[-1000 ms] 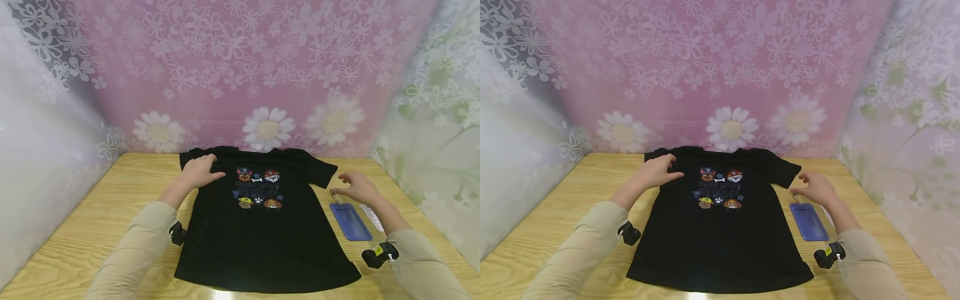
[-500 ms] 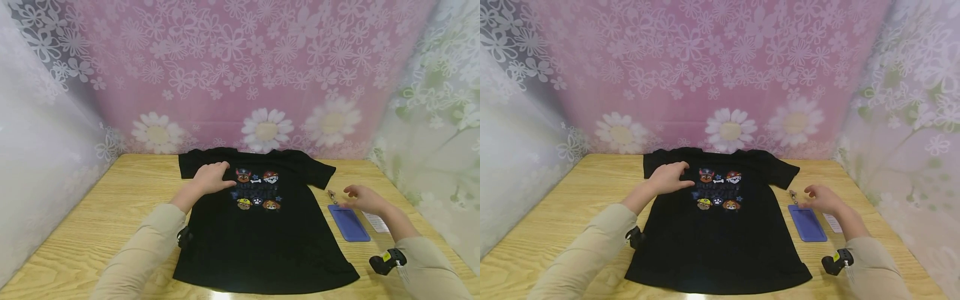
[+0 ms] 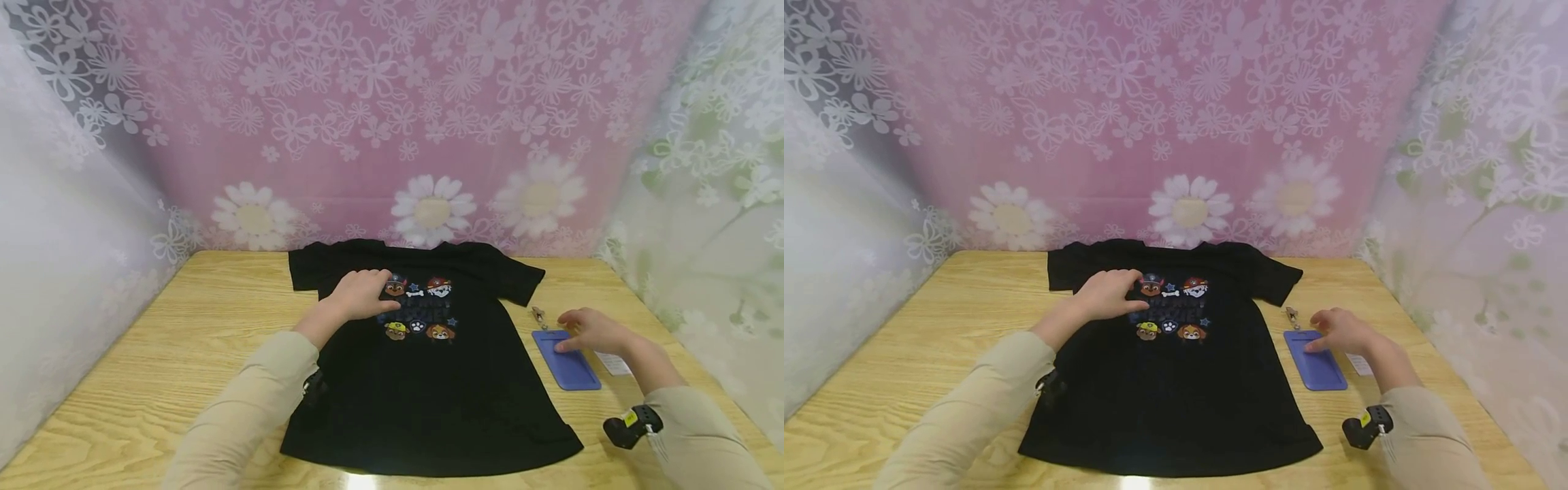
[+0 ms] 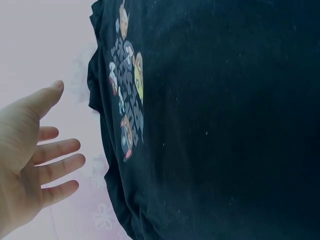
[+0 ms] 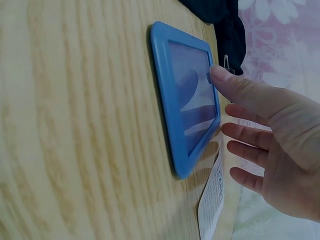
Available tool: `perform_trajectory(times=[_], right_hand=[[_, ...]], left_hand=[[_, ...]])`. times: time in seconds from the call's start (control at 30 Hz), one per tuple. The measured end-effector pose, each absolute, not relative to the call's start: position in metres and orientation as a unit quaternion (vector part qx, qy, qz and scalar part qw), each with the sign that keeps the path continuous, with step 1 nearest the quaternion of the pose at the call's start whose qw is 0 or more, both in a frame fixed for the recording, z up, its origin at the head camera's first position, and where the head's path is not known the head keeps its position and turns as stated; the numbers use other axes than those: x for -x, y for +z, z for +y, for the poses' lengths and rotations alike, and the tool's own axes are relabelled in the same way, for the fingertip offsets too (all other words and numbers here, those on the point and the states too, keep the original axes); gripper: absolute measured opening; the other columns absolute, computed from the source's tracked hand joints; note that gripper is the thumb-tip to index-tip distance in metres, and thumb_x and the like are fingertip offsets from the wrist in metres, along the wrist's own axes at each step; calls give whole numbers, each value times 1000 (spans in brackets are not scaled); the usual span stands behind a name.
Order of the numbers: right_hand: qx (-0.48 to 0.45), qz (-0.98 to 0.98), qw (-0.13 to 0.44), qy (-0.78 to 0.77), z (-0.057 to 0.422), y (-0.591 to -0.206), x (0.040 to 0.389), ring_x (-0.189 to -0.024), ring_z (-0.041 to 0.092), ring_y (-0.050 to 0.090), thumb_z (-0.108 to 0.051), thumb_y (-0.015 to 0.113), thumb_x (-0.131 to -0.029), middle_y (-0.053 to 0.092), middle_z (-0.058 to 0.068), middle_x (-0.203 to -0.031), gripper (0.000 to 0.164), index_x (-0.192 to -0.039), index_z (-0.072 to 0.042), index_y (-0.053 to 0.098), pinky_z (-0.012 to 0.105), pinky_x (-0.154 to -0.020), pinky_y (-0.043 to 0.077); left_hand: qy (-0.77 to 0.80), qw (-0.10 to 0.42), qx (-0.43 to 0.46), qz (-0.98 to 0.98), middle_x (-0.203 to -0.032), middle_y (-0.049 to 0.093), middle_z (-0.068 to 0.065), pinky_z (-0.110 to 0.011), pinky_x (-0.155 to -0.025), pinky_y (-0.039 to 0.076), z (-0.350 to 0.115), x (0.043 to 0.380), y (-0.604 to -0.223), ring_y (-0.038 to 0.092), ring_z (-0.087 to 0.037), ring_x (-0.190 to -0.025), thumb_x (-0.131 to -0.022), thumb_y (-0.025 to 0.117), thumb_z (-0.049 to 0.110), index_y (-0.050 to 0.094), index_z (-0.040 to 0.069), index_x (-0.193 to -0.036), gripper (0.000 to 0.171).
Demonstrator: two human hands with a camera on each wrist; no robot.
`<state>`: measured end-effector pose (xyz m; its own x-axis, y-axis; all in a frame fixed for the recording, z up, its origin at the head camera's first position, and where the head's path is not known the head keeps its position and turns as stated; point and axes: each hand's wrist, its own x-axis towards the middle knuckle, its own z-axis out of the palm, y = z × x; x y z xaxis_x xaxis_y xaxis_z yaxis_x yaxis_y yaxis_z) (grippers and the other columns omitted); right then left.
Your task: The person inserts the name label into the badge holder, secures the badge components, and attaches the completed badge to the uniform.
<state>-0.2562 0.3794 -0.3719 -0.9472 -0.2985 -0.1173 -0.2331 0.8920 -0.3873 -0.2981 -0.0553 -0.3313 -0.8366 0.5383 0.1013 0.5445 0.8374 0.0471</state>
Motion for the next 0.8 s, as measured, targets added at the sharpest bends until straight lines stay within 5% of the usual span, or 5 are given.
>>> perform_trajectory(times=[0.8], right_hand=[[147, 976, 88, -136, 381, -374, 251, -100, 44, 45, -44, 81, -64, 47, 26, -109, 75, -110, 9, 55, 58, -82, 39]], left_hand=[[-8, 40, 315, -948, -115, 60, -5, -35, -81, 47, -26, 295, -338, 59, -18, -99, -88, 55, 51, 52, 9, -127, 58]])
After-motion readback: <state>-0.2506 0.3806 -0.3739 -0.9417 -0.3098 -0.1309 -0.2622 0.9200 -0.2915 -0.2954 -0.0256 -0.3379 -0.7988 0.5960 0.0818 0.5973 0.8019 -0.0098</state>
